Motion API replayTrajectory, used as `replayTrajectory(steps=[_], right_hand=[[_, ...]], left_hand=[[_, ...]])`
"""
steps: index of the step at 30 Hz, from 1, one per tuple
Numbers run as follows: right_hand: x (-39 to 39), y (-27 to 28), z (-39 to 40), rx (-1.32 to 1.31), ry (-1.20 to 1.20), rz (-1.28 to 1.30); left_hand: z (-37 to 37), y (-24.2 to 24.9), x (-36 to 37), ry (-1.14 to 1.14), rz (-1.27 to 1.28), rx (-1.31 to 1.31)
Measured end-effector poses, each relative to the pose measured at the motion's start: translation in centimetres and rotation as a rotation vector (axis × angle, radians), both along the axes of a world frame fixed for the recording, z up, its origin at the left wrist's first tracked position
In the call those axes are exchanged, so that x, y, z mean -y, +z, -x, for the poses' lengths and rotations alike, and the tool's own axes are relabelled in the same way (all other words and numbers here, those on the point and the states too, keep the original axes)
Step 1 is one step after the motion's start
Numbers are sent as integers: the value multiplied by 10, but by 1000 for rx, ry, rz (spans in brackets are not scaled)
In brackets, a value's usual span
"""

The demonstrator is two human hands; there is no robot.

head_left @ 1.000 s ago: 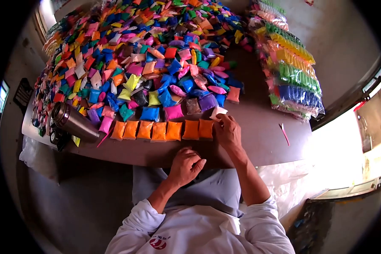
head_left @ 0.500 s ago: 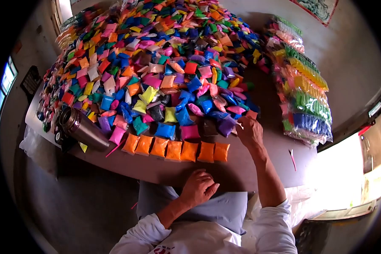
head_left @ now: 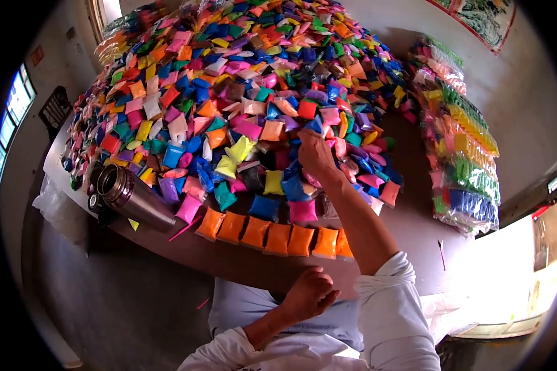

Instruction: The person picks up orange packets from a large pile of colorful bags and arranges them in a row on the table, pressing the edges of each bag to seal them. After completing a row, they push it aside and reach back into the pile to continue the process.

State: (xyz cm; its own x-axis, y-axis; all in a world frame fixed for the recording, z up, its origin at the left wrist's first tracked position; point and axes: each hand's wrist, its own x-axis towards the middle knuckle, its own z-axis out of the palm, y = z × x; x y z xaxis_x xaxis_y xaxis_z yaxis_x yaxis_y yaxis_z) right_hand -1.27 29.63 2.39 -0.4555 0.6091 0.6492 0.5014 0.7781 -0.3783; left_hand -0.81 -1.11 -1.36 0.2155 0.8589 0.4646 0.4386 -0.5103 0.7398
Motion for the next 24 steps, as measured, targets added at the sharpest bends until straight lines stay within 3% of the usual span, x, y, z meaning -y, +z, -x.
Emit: replayTrajectory(steps=[4, 8, 15, 20, 24], right_hand=[[-12, -3, 18, -6, -168, -34], [-19, 11, 16, 209, -238, 258], [-29, 4, 28, 299, -409, 227], [-17, 3, 25, 186, -376, 98], [6, 12, 6, 12, -154, -13]], left_hand=[[2, 0, 0, -32, 28, -2], [2, -2, 1, -41, -20, 1], [6, 3, 3, -44, -12, -112], [5, 6, 3, -36, -7, -105], [3, 4, 3, -50, 64, -52]])
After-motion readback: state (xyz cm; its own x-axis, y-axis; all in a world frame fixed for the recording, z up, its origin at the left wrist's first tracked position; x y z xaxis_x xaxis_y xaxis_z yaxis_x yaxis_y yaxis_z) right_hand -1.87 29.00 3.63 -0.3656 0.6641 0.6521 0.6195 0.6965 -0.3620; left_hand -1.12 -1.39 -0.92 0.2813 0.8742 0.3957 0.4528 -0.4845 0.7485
